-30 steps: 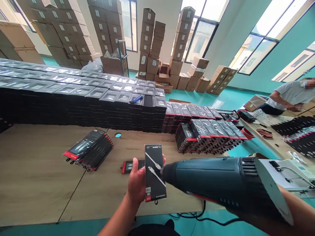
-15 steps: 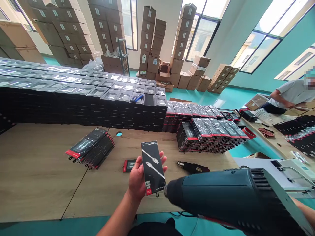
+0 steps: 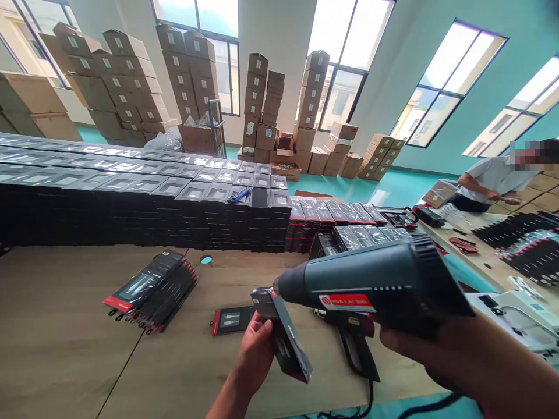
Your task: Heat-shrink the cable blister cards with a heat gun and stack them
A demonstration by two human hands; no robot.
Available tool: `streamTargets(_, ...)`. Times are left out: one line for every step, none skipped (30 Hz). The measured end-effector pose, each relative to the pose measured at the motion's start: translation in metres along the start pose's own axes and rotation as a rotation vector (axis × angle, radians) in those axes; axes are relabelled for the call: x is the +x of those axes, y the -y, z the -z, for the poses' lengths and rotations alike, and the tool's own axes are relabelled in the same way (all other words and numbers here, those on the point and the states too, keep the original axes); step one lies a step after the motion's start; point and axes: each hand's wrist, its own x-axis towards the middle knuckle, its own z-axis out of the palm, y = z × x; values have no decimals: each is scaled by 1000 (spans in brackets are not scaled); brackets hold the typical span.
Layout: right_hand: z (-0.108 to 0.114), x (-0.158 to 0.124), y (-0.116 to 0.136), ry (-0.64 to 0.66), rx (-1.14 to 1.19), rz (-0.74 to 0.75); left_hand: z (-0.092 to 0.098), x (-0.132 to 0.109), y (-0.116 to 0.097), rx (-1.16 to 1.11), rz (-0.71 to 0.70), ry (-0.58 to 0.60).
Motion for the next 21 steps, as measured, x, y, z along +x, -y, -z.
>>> streamTargets(-1,4,5,51,28,-7,-2,-1,0,19,-4,-7)
streamTargets(-3,5,8,69,43,-28,-5,-2,0,32,-7,-15)
streamTargets(-5,4,9,55,43,-56,-6,-2,-1,38,-10,-20)
streamTargets(-6,2,9,20,38,-85,-7,-3,-2,38,-17,-23)
streamTargets(-8,-1,8,-23,34,-108,-8,-3,-4,35,-23,-22)
streamTargets(-9,-4,8,-66,28,-118,-8,-3,-5,32,-27,-17)
streamTargets(-10,-7,9,-105,18,-114,-8,-3,-6,29,-29,-10)
streamTargets(-11,-8,10,-136,-1,-101,-7,-3,-7,28,-28,-3)
streamTargets(-11,-9,12,-158,-27,-86,-7,-3,-8,27,-26,1)
streamTargets(-11,-10,15,-179,-53,-78,-6,-3,-9,29,-23,5)
streamTargets(-11,-9,17,-198,-76,-73,-6,-3,-9,32,-16,10)
streamTargets(-10,-8,20,-213,-94,-68,-5,-3,-9,38,-9,18)
streamTargets(-9,-7,22,-223,-105,-64,-5,-4,-9,44,-4,29)
streamTargets(-8,-6,23,-228,-110,-60,-5,-4,-8,48,-2,38)
streamTargets(-8,-6,24,-229,-107,-57,-4,-4,-8,48,-3,47)
streamTargets(-8,-6,24,-225,-96,-56,-4,-3,-8,46,-3,54)
streamTargets(-7,-7,23,-217,-75,-59,-4,-3,-8,41,-6,61)
streamTargets(-7,-10,21,-210,-44,-68,-4,-2,-9,36,-8,67)
streamTargets(-7,-13,18,-203,-1,-90,-4,-1,-10,29,-8,74)
streamTargets(-7,-17,13,-196,46,-124,-4,1,-11,20,-8,78)
streamTargets(-6,-23,7,-190,79,-164,-4,2,-13,9,-12,77)
